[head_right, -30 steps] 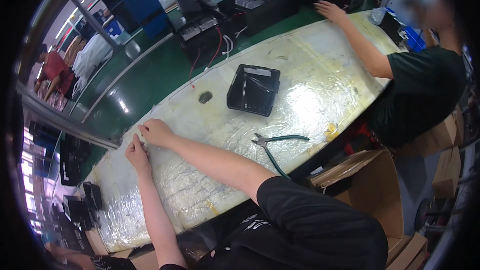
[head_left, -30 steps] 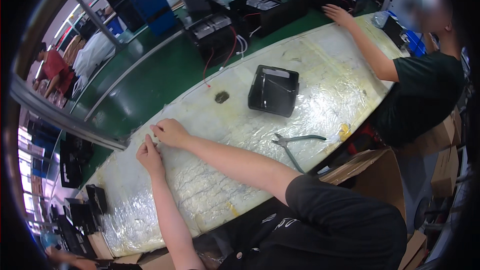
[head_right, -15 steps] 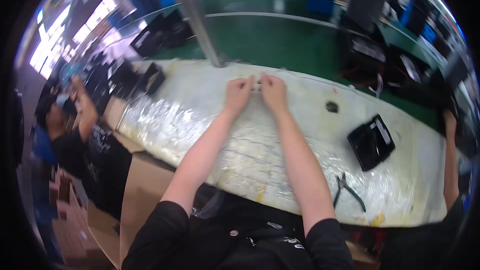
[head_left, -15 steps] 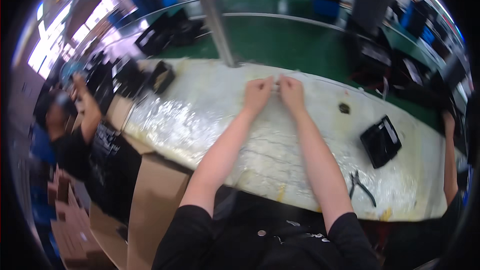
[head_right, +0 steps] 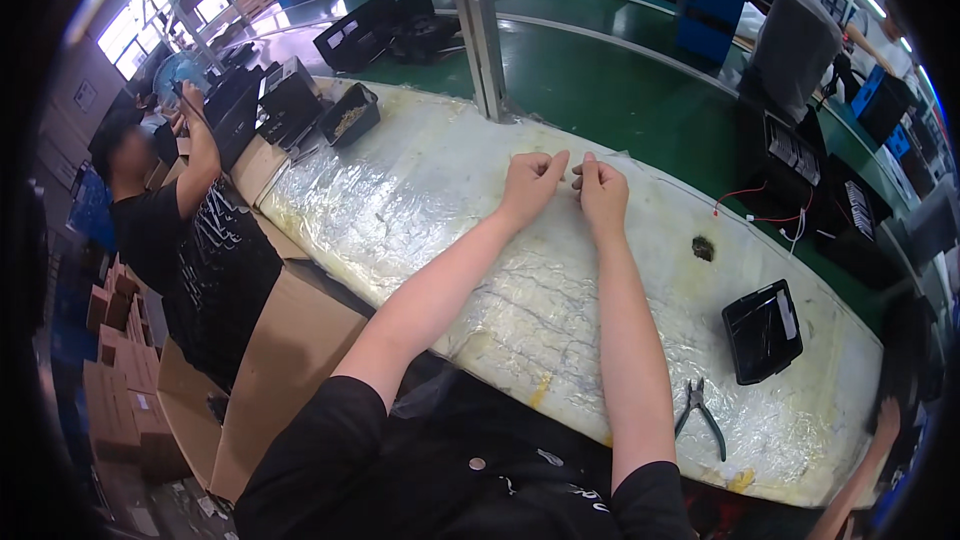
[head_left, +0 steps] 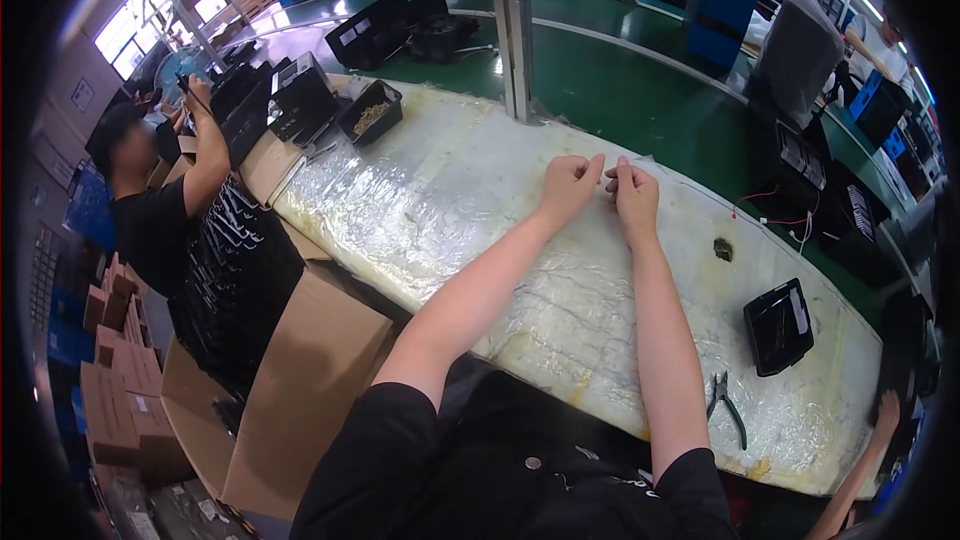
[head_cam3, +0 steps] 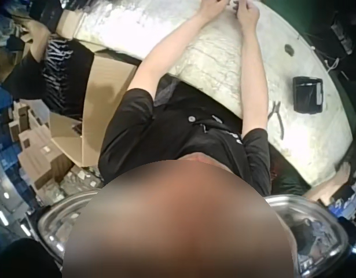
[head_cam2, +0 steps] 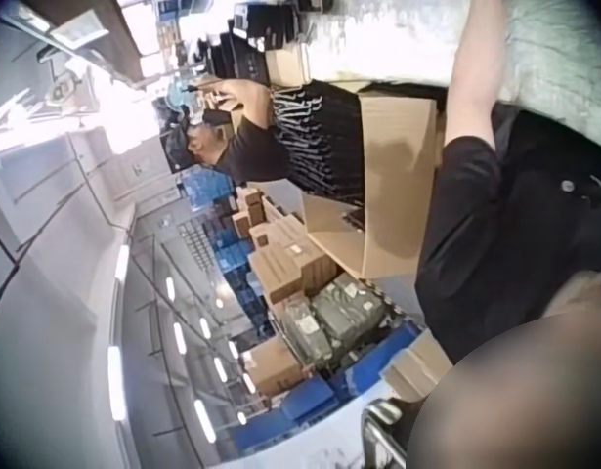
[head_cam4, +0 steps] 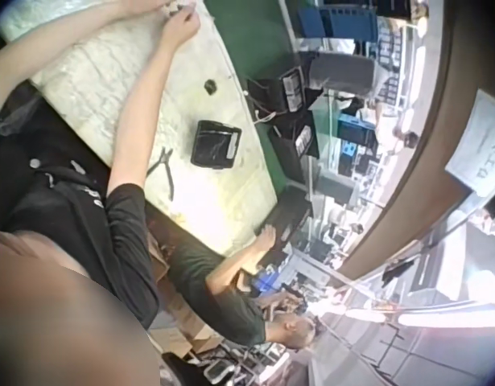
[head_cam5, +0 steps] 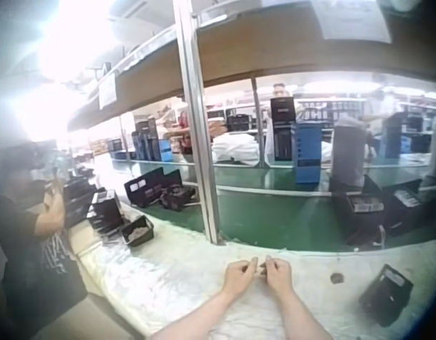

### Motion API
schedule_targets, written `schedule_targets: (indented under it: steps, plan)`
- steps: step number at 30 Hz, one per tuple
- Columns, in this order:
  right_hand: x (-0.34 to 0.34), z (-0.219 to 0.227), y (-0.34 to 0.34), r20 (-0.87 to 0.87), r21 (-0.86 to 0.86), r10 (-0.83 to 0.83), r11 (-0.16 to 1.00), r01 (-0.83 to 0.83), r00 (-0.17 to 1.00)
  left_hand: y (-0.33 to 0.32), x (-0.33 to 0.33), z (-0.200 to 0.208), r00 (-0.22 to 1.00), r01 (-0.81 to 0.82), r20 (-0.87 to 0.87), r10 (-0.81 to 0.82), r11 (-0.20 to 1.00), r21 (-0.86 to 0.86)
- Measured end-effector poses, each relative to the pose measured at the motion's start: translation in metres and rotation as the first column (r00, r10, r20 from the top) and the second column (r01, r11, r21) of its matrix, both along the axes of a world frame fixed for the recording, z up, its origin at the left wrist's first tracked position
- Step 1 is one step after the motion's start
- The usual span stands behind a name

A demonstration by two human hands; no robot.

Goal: Assembling electronic components by attaching a cooling fan to a plastic housing using cable ties.

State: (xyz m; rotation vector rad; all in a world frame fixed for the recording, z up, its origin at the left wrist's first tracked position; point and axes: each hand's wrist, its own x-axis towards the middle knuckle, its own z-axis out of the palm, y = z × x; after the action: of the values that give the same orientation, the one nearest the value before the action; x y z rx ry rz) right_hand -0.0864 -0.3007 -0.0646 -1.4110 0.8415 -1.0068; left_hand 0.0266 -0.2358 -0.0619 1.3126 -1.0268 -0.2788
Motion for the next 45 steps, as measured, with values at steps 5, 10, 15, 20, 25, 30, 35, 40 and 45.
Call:
schedule_targets:
  steps: [5,10,15,20,25,30,35,40,45]
  plan:
    - [-0.007,-0.004,-0.002,0.034,-0.018,-0.01,1.0,0.01,0.999,-0.012,0.074,0.033,0.858,-0.514,-0.173,0.484,0.805,-0.297]
    - [0.003,-0.001,0.009,0.019,0.009,-0.001,1.0,0.001,1.0,-0.052,0.238,0.045,0.697,-0.712,-0.301,0.651,0.678,-0.182]
    - [-0.003,-0.005,-0.002,-0.044,0.028,-0.074,0.997,0.076,0.996,-0.109,0.334,0.028,0.525,-0.581,-0.524,0.671,0.732,0.355]
    - [0.009,0.009,0.01,-0.121,0.054,-0.126,0.99,0.134,0.985,-0.143,0.436,0.017,0.476,-0.512,-0.721,0.504,0.825,0.239]
    - [0.011,-0.006,0.006,-0.234,-0.027,-0.159,0.987,0.157,0.959,-0.186,0.472,0.012,0.367,-0.489,-0.718,0.592,0.779,0.392]
    - [0.019,0.002,0.011,-0.34,-0.061,-0.188,0.982,0.178,0.921,-0.199,0.436,0.029,0.213,-0.528,-0.813,0.543,0.763,0.371]
    - [0.017,-0.003,0.005,-0.332,-0.095,-0.208,0.978,0.187,0.92,-0.176,0.379,0.043,0.228,-0.668,-0.602,0.765,0.573,0.475]
    - [0.012,-0.007,0.002,-0.315,-0.144,-0.207,0.975,0.169,0.926,-0.13,0.367,0.09,0.374,-0.709,-0.668,0.644,0.662,0.242]
    - [0.009,-0.015,-0.004,-0.339,-0.213,-0.217,0.966,0.15,0.916,-0.079,0.337,0.161,0.581,-0.643,-0.763,0.282,0.734,-0.218]
